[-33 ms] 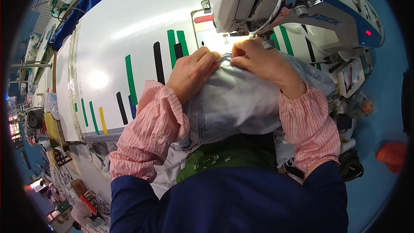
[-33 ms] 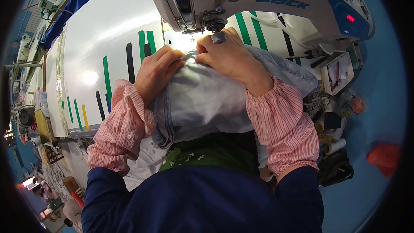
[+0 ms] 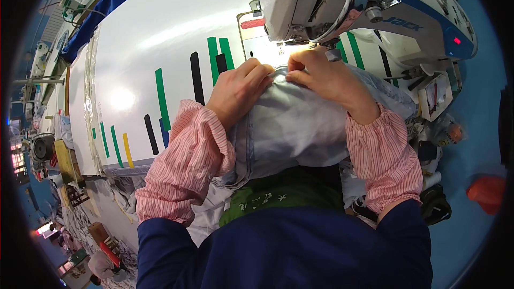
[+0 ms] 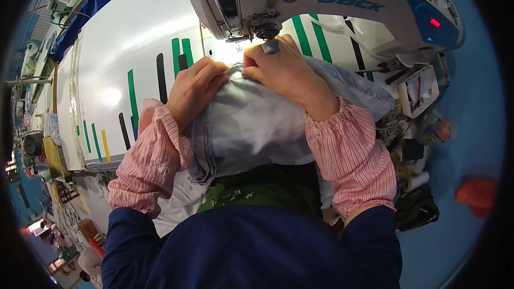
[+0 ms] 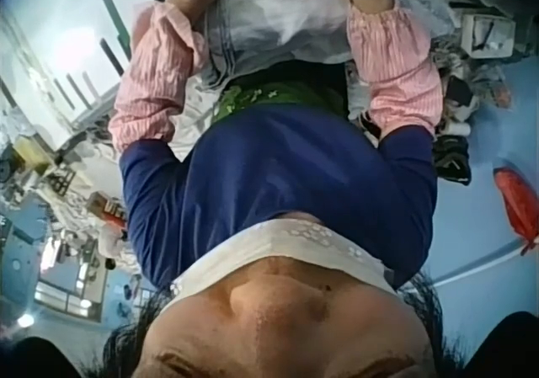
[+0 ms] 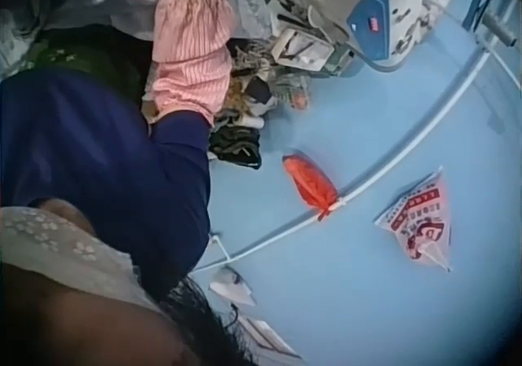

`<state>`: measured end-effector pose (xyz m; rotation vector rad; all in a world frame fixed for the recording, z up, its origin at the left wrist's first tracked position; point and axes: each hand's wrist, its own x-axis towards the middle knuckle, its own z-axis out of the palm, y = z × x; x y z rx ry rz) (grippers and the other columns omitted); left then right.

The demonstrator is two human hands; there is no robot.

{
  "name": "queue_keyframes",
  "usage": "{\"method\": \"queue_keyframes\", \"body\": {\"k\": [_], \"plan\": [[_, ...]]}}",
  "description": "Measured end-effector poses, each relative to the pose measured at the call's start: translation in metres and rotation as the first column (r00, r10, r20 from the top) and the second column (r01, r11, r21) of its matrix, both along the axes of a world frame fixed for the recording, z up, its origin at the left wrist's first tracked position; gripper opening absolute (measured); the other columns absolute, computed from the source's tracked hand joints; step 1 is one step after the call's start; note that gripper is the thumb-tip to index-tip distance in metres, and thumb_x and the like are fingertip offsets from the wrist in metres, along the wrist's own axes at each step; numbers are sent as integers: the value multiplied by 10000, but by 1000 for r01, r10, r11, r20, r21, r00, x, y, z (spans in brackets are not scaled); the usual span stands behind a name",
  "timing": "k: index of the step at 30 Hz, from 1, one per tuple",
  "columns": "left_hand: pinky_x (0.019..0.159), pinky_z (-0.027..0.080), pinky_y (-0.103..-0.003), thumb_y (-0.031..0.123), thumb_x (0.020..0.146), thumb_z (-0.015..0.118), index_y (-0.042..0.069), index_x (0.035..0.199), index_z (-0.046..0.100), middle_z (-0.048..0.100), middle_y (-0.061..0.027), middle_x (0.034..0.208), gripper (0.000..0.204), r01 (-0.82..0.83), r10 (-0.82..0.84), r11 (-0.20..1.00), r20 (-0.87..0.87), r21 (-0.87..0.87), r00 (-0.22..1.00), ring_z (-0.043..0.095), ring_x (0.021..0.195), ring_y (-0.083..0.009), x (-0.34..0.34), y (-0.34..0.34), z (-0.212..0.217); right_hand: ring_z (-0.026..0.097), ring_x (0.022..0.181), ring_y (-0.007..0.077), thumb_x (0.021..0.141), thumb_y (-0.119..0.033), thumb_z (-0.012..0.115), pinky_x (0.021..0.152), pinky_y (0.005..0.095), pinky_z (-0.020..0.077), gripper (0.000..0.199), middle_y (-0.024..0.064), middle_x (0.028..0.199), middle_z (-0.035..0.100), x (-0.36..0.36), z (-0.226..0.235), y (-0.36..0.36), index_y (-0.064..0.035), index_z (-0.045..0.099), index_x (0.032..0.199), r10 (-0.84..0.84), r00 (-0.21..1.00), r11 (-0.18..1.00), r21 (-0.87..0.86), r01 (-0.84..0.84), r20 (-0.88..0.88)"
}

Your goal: The person is sewing pieces of white fabric using an industrial sewing machine.

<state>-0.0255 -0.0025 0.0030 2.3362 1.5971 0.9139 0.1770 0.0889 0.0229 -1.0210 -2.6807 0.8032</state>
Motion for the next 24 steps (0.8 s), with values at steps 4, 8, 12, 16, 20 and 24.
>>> {"method": "queue_keyframes", "body": {"k": [4,8,12,16,20,24], "plan": [[623,531,-372,144,883,636,86,982,598,580,-78,874,121,8,-8,1000,1,-1,1000,641,735,-279,0,1,1,611,882,272,835,-239,717,719,361,520,239,97,935,605,2,5,-10,-76,590,954,39,995,980,198,-21,-89],[614,529,-373,141,875,642,90,987,599,578,-77,871,130,16,-16,1000,7,-5,1000,639,727,-279,1,0,2,640,838,292,836,-254,717,701,382,531,254,100,936,626,4,6,-15,-82,586,969,-6,983,971,233,49,-184],[604,527,-374,130,872,642,107,1005,605,575,-74,866,141,14,-14,1000,24,-12,1000,636,715,-277,0,0,3,654,807,294,827,-275,724,764,391,506,270,99,923,651,9,5,-13,-93,583,968,-59,987,967,236,93,-148],[605,529,-373,130,875,642,117,1015,608,573,-71,865,145,30,-30,999,17,-21,999,636,713,-271,0,0,3,636,771,272,812,-275,733,813,385,439,254,86,898,656,17,4,-10,-103,593,936,-43,986,931,352,98,-161],[611,532,-366,141,882,641,100,1014,607,574,-70,872,142,15,-15,1000,17,-15,1000,638,720,-265,0,1,2,588,803,266,778,-252,756,798,393,427,269,71,874,634,22,5,-11,-96,607,939,-19,996,942,332,47,-87],[614,532,-364,149,887,640,85,1020,601,571,-70,870,152,13,-13,1000,-4,1,1000,637,725,-264,0,1,2,562,858,261,768,-235,766,803,393,427,266,75,875,617,25,5,-14,-89,620,937,-24,989,955,290,67,-148]]}}
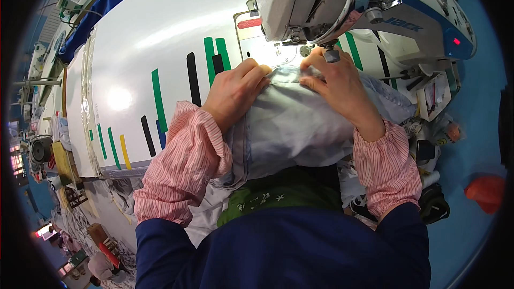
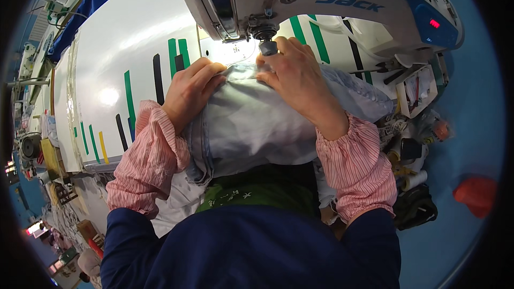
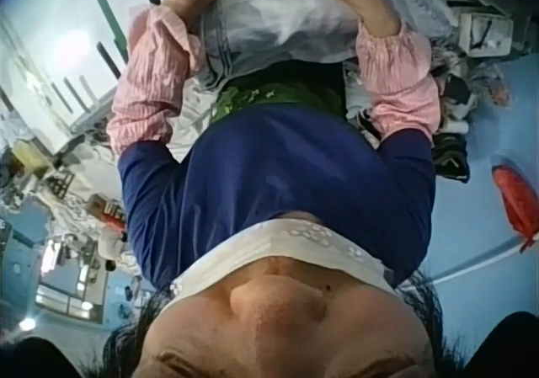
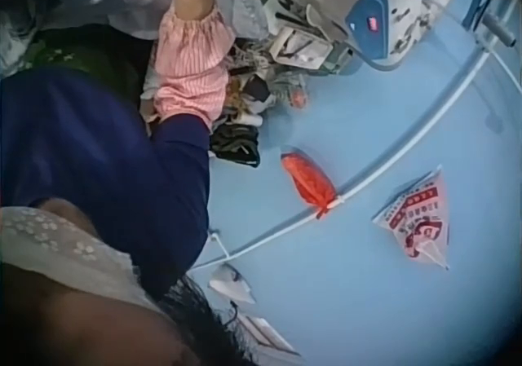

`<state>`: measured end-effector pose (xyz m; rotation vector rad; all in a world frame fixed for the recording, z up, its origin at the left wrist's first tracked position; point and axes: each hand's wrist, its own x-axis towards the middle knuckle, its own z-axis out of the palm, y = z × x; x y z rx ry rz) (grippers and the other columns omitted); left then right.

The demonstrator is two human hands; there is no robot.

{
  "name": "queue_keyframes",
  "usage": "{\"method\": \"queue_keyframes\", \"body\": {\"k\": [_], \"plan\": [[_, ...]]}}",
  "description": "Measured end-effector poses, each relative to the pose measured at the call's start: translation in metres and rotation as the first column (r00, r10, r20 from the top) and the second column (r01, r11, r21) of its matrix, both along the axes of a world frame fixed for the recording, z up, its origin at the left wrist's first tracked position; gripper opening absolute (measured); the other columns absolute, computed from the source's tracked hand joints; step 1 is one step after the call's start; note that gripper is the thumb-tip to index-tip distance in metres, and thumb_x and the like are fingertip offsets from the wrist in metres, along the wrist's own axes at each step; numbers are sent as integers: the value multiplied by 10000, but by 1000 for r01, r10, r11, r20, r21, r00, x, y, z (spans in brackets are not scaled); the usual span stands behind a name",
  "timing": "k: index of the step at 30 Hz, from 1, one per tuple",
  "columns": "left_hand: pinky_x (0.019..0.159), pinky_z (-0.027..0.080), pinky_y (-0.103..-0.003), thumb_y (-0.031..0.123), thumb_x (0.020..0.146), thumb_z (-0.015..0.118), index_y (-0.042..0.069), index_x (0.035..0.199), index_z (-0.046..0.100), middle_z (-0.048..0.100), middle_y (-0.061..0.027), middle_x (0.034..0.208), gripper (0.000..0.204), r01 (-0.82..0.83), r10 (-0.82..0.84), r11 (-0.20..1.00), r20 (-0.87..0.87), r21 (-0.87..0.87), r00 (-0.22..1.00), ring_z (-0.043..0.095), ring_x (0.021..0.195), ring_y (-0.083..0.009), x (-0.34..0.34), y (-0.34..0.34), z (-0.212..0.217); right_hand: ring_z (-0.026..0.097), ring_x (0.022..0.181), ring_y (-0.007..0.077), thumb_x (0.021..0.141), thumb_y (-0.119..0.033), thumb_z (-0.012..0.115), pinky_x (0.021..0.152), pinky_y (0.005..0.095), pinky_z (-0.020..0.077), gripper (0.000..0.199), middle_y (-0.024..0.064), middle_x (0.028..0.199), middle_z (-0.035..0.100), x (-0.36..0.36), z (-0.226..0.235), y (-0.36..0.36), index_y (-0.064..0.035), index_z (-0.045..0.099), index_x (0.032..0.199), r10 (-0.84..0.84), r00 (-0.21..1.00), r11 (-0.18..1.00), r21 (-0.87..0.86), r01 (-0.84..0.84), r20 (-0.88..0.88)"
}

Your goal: The person is sewing pieces of white fabric using an industrial sewing machine.

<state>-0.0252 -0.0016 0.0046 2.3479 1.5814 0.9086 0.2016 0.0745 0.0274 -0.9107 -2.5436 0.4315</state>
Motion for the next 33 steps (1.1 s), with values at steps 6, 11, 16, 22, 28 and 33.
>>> {"method": "queue_keyframes", "body": {"k": [6,11,16,22,28,33], "plan": [[607,528,-367,140,888,637,105,1042,593,562,-72,852,164,-17,17,1000,15,-16,1000,635,718,-270,1,0,0,546,885,266,771,-217,760,824,385,424,216,81,879,615,4,-1,1,-93,639,901,-101,995,993,57,101,-5],[599,523,-368,122,879,642,127,1036,596,561,-71,843,163,13,-13,1000,26,-19,1000,632,699,-277,0,0,1,548,870,247,753,-158,759,845,382,408,166,56,879,625,8,0,-1,-89,651,858,1,999,993,116,3,-38],[590,520,-368,104,871,644,136,1038,605,562,-69,838,174,16,-15,1000,30,-22,999,630,688,-273,1,0,1,562,860,231,711,-83,738,838,375,429,149,36,875,633,11,0,-6,-87,650,830,94,993,960,269,-71,-73],[591,519,-363,65,837,640,136,1053,631,569,-67,849,227,18,-18,999,2,-28,1000,633,692,-262,-1,0,-1,638,792,231,746,-72,696,683,352,490,109,48,858,645,13,16,-27,-77,633,836,174,984,930,326,-173,24],[603,528,-348,29,800,608,121,1023,644,579,-57,862,244,45,-46,999,-22,-18,999,644,715,-251,-3,-1,-2,648,680,271,847,-153,683,575,354,491,148,118,865,664,16,40,-32,-38,621,916,212,977,934,-293,-202,3],[619,537,-342,19,790,597,98,997,636,587,-60,888,225,42,-42,999,-16,-6,999,650,734,-256,-2,-2,1,658,684,260,871,-187,683,626,363,491,230,135,850,668,-10,14,-9,-45,625,1043,38,991,999,-1,-39,-130]]}}
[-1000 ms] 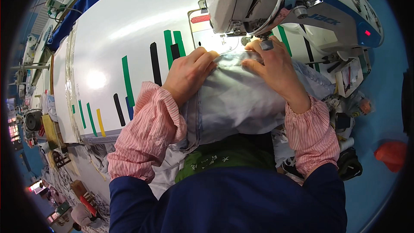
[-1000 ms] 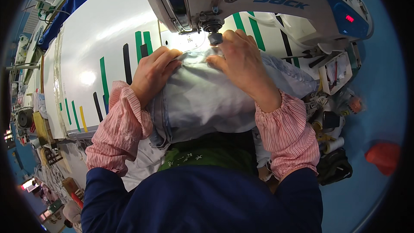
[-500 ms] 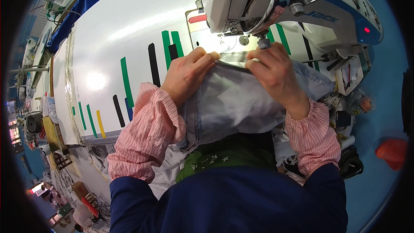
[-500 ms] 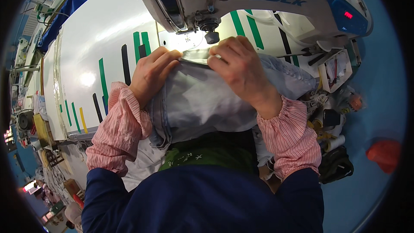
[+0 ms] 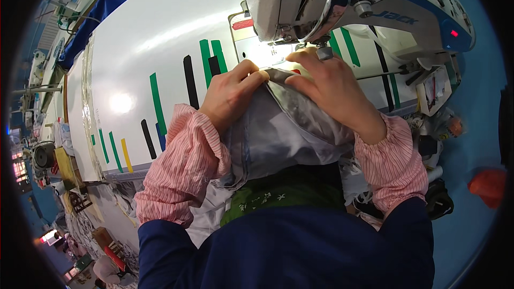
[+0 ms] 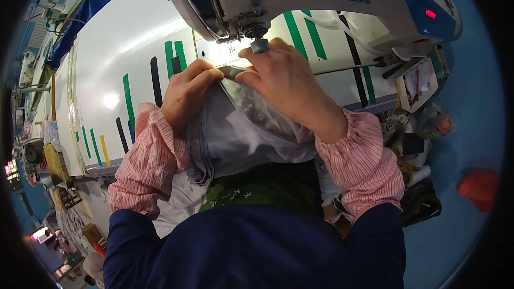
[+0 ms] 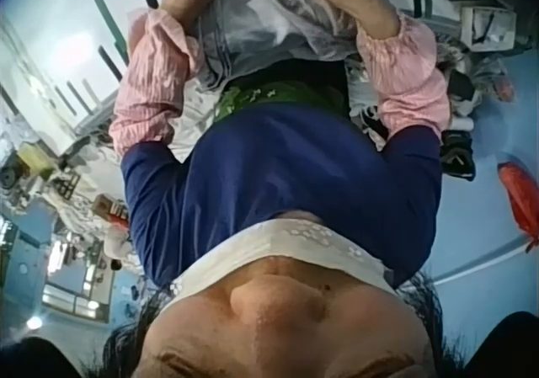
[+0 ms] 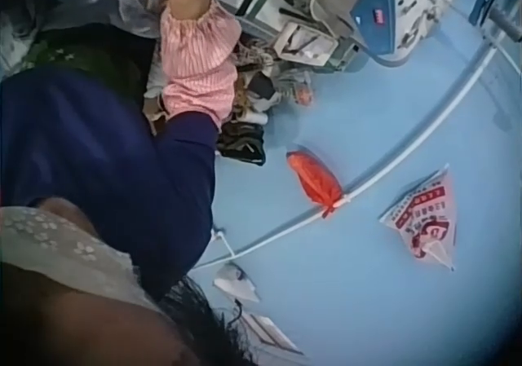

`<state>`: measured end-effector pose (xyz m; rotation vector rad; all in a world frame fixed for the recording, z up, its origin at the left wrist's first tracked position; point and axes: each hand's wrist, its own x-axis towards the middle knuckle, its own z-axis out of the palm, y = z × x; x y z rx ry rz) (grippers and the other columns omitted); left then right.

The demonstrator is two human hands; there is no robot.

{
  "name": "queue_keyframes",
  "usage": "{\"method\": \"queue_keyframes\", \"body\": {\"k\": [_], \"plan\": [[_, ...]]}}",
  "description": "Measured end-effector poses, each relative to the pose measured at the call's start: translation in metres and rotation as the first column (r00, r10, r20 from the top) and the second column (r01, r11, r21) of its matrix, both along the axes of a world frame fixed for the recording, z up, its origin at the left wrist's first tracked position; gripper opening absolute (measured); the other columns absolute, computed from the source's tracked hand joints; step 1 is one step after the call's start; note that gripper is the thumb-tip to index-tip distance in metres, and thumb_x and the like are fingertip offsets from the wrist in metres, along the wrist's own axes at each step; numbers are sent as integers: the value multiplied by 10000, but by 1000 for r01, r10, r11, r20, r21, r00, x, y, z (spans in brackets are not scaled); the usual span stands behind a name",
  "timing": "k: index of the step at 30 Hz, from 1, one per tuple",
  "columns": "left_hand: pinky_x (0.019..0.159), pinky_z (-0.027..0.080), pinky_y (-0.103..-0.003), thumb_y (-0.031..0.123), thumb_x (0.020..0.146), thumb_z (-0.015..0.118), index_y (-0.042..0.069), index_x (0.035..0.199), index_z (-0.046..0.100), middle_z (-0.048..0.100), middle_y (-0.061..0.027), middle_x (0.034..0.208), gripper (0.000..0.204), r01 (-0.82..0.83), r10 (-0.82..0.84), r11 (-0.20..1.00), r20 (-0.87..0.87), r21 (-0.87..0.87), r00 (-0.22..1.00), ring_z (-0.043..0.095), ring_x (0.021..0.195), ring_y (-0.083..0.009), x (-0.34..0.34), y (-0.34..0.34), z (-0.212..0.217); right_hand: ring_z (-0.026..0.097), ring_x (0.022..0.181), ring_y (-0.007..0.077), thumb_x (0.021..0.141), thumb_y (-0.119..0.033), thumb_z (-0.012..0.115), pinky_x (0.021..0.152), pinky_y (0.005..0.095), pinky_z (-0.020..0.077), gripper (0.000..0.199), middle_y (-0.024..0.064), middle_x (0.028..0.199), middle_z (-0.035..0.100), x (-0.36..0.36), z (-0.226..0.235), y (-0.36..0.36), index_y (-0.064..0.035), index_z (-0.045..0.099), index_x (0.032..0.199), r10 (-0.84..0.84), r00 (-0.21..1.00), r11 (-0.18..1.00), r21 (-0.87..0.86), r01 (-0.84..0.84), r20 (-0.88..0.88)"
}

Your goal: The person is sewing pieces of white fabric using an industrial sewing machine.

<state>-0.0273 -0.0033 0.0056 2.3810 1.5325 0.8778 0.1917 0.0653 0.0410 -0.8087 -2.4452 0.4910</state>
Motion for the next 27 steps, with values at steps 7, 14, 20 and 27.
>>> {"method": "queue_keyframes", "body": {"k": [7,14,20,27], "plan": [[611,534,-331,0,783,596,73,989,625,580,-70,890,220,48,-49,999,20,17,999,645,736,-246,-1,-1,4,643,687,208,865,-175,695,677,302,488,237,100,825,663,-6,0,6,-15,643,1032,-16,985,908,-411,86,171],[588,528,-323,-31,760,601,75,996,623,573,-67,889,259,82,-83,995,20,58,996,638,724,-238,-3,-1,6,570,765,63,882,-158,702,703,222,464,170,-3,812,658,-3,-2,21,-17,689,976,-76,996,637,-767,79,40],[591,531,-331,-43,747,603,80,995,630,576,-70,897,278,89,-90,994,6,70,996,641,729,-244,-2,-2,6,576,762,73,868,-126,713,714,219,465,125,2,802,658,-2,-1,30,-22,706,938,-100,994,449,-890,80,40],[790,518,-297,-93,788,648,42,1026,627,629,-82,1017,274,129,-75,977,298,-169,952,653,933,-198,0,-7,24,596,635,129,821,-138,707,588,272,461,161,72,759,682,8,20,23,-24,698,933,73,997,781,-622,-62,-8]]}}
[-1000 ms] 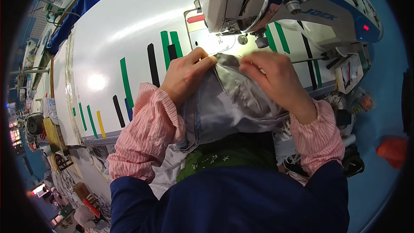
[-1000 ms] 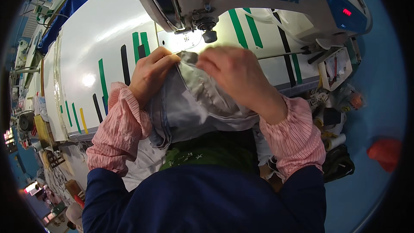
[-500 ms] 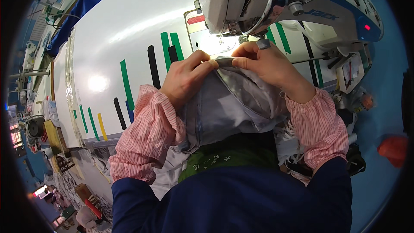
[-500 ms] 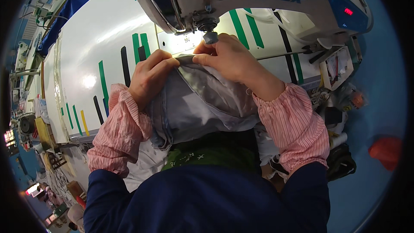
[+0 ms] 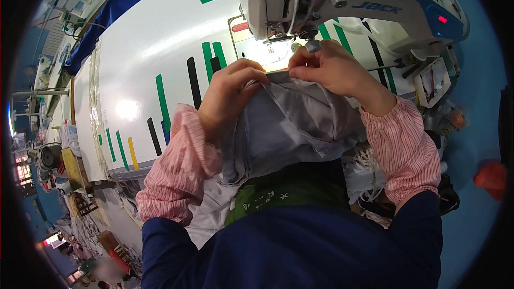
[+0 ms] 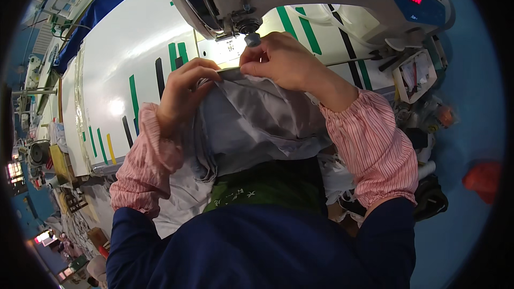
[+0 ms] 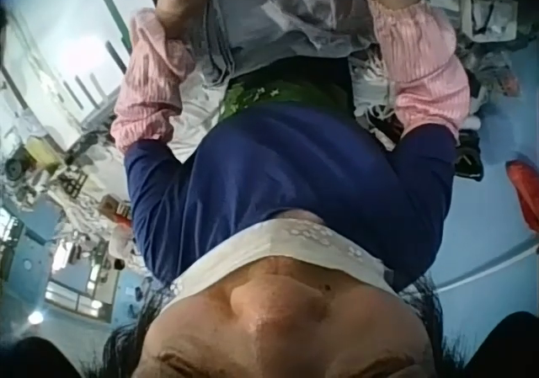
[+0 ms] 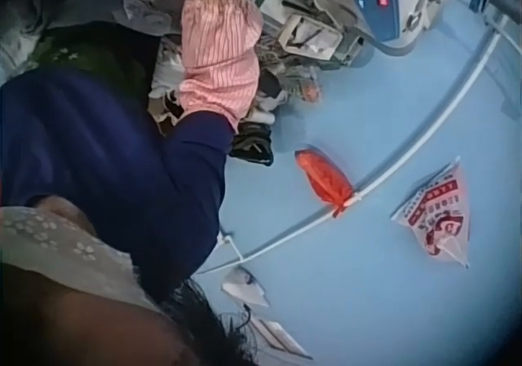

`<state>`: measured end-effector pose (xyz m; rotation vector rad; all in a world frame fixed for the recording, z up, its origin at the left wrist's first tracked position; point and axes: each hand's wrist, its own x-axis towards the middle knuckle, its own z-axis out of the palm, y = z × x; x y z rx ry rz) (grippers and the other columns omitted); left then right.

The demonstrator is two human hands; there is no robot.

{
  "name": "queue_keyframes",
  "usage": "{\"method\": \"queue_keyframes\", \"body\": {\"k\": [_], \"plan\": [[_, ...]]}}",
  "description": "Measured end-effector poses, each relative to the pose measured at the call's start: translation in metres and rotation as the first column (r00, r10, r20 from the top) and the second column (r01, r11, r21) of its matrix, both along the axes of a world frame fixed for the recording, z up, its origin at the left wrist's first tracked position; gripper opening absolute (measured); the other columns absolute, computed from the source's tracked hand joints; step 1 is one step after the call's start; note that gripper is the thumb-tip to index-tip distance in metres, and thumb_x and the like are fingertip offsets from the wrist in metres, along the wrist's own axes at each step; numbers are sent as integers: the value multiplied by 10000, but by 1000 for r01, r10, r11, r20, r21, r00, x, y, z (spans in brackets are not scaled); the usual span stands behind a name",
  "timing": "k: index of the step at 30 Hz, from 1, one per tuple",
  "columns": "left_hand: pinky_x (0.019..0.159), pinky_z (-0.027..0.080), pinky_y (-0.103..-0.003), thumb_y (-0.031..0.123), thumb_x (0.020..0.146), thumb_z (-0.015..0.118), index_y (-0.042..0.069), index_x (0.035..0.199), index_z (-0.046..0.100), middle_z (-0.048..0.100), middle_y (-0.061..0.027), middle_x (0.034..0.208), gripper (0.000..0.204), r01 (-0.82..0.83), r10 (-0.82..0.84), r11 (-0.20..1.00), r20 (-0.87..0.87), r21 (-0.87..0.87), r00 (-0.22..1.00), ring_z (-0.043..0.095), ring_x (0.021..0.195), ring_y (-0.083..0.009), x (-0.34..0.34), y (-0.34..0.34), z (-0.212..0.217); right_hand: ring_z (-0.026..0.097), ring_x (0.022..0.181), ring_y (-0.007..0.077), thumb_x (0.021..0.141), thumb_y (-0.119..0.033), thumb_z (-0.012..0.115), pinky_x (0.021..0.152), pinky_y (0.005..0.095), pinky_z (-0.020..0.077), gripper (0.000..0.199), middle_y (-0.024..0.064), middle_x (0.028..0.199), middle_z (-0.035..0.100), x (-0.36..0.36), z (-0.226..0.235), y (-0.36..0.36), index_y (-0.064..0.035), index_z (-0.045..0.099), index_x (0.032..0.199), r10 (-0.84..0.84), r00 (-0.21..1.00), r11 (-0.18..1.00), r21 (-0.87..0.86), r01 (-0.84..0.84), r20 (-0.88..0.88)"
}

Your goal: The person is sewing pieces of white fabric using an industrial sewing machine.

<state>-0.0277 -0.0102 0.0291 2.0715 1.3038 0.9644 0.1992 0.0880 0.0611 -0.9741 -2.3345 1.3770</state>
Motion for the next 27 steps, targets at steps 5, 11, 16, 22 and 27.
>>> {"method": "queue_keyframes", "body": {"k": [5,11,16,22,27], "plan": [[849,495,-278,-101,830,585,7,1200,523,600,-72,1125,390,158,100,853,453,-497,886,608,981,-146,4,-10,19,526,615,71,865,-102,694,580,238,413,109,11,692,620,9,18,-20,-6,691,918,10,999,995,96,-6,-44],[928,476,-293,-123,826,544,6,1218,531,587,-66,1150,413,232,-6,883,486,-408,874,570,1074,-134,9,-15,24,556,654,75,867,-101,696,604,227,435,115,13,721,643,10,23,-26,5,693,910,-20,997,999,24,22,-78],[915,482,-307,-149,796,534,16,1143,595,597,-68,1125,389,125,2,951,410,-283,912,595,1051,-160,7,-9,14,602,728,93,867,-124,697,683,239,476,147,26,755,666,3,6,-12,16,693,912,-61,997,998,-38,59,-55],[836,481,-317,-157,758,564,50,1039,665,589,-94,984,363,-22,17,997,-67,-70,998,618,947,-253,4,4,4,683,748,195,815,-218,730,703,328,522,236,126,813,715,-13,-17,12,-15,731,936,-77,997,997,-12,77,3],[809,498,-393,-30,840,514,95,1042,675,597,-104,974,287,-163,150,986,-248,-33,957,623,910,-329,7,12,-7,678,723,212,744,-235,786,677,342,518,295,169,796,702,-21,-27,24,-3,719,914,-178,975,982,-37,184,132]]}}
